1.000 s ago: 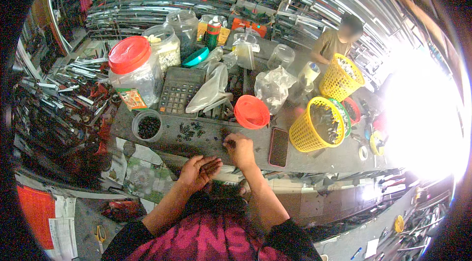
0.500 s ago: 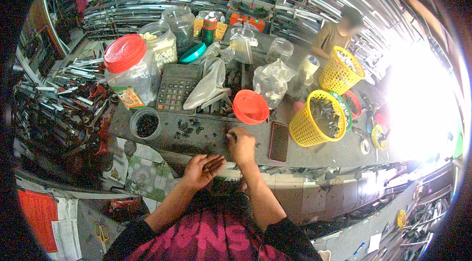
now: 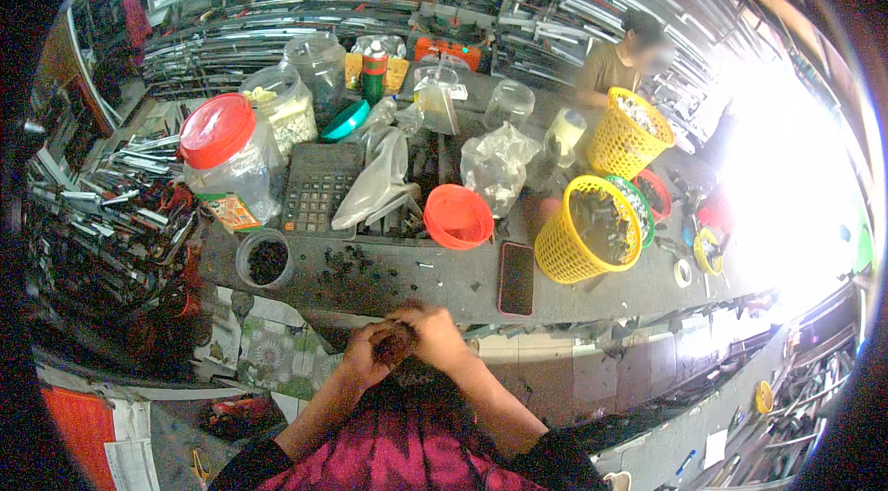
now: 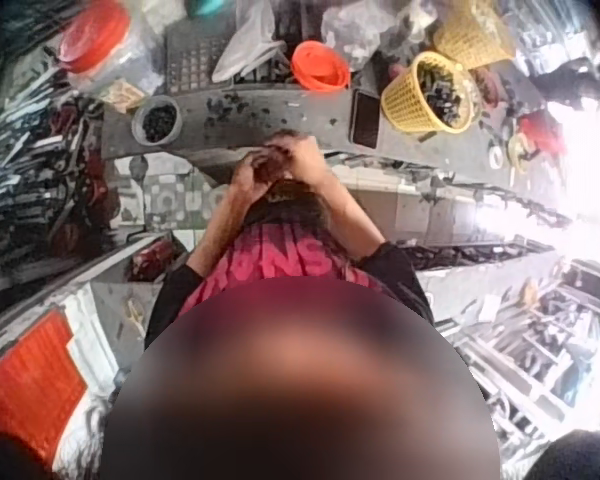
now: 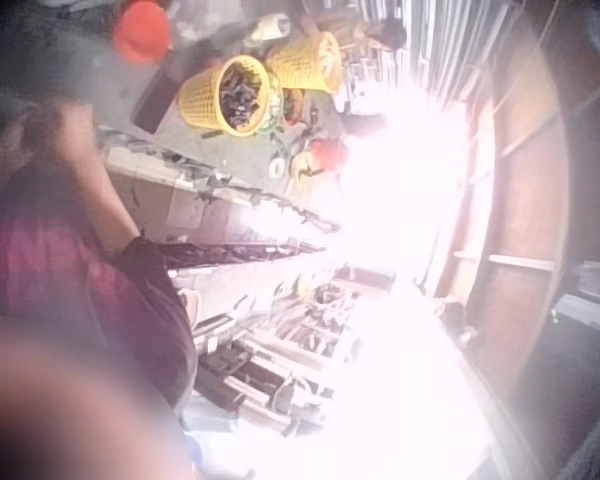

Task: The person repeatedly picks small black components from a yellow basket, manipulates them with both hands, and places them into a small container on the table. The person also briefly handles a red bowl and a pink object before returning to the main task.

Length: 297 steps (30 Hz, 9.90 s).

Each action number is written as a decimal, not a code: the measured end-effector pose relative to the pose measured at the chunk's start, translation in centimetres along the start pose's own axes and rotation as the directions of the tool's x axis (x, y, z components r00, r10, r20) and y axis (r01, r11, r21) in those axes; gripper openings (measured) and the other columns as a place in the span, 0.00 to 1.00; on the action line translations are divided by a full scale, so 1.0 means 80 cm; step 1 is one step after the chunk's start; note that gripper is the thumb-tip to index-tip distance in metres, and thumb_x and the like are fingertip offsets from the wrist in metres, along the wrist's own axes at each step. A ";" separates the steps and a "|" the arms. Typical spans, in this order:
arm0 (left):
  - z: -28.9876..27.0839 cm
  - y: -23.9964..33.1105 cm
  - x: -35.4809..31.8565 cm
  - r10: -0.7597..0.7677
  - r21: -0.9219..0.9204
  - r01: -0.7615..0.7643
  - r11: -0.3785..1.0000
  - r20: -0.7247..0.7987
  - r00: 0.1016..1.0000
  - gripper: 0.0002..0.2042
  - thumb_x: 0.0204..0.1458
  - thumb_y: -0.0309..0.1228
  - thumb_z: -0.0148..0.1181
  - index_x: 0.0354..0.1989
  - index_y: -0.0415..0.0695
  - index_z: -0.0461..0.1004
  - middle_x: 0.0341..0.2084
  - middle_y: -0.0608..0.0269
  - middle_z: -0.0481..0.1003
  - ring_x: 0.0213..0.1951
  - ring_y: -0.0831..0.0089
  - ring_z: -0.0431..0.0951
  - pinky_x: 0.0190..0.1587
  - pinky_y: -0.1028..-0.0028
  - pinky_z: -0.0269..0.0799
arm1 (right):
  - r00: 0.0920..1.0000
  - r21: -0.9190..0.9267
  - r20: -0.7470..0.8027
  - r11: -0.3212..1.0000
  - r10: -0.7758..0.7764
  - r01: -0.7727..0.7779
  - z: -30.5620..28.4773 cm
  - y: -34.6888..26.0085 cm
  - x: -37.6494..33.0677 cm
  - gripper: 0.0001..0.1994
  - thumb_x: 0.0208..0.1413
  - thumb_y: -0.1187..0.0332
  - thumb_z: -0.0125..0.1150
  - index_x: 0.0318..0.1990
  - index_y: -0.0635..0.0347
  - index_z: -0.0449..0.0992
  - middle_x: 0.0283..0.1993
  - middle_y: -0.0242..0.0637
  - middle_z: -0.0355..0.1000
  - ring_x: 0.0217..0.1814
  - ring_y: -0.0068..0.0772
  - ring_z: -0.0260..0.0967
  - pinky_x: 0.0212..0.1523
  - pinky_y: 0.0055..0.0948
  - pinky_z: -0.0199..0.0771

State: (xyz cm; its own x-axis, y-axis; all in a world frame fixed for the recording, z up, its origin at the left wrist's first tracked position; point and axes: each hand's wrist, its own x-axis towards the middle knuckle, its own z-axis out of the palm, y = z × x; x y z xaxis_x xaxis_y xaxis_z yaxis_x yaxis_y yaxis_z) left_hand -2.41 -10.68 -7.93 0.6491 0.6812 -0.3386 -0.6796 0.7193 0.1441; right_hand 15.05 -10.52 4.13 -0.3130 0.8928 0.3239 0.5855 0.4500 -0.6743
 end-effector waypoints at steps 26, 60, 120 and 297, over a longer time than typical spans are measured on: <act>-0.018 0.010 -0.006 0.074 -0.042 -0.082 0.996 -0.158 0.985 0.18 0.66 0.43 0.51 0.41 0.41 0.80 0.39 0.53 0.84 0.42 0.54 0.85 0.53 0.55 0.81 | 0.990 -0.119 0.139 0.993 0.002 0.015 0.022 0.016 0.029 0.09 0.50 0.69 0.72 0.39 0.59 0.86 0.35 0.46 0.79 0.41 0.52 0.80 0.44 0.44 0.80; -0.019 0.017 -0.016 -0.036 -0.174 -0.011 0.985 -0.266 0.963 0.21 0.71 0.43 0.44 0.48 0.35 0.76 0.42 0.45 0.82 0.45 0.48 0.83 0.53 0.49 0.78 | 0.983 -0.270 -0.139 0.951 0.117 -0.152 0.046 0.055 0.047 0.08 0.51 0.72 0.74 0.38 0.63 0.83 0.37 0.47 0.81 0.38 0.51 0.81 0.41 0.43 0.80; -0.053 0.060 -0.053 0.248 -0.221 -0.312 0.924 -0.273 0.929 0.15 0.70 0.35 0.45 0.49 0.36 0.74 0.44 0.48 0.79 0.47 0.54 0.81 0.57 0.51 0.78 | 0.993 -0.289 -0.103 0.953 0.058 -0.086 0.069 -0.003 0.083 0.11 0.56 0.70 0.70 0.44 0.65 0.81 0.46 0.53 0.77 0.50 0.63 0.75 0.49 0.53 0.77; -0.026 0.076 -0.071 0.309 -0.075 -0.380 0.922 -0.446 0.840 0.19 0.71 0.38 0.43 0.53 0.35 0.74 0.47 0.49 0.80 0.48 0.53 0.82 0.50 0.59 0.83 | 0.962 -0.417 0.104 0.889 0.252 -0.188 0.141 0.045 0.139 0.11 0.56 0.67 0.65 0.43 0.63 0.78 0.45 0.54 0.80 0.49 0.57 0.79 0.51 0.50 0.81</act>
State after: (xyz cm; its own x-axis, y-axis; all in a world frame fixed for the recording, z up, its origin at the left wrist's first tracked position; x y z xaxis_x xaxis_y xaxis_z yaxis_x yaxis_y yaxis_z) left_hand -10.96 -10.48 -7.06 0.1826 0.7339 -0.6543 -0.8988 0.3944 0.1915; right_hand 5.29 0.77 -2.19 -0.2312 0.9702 0.0731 0.8913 0.2413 -0.3839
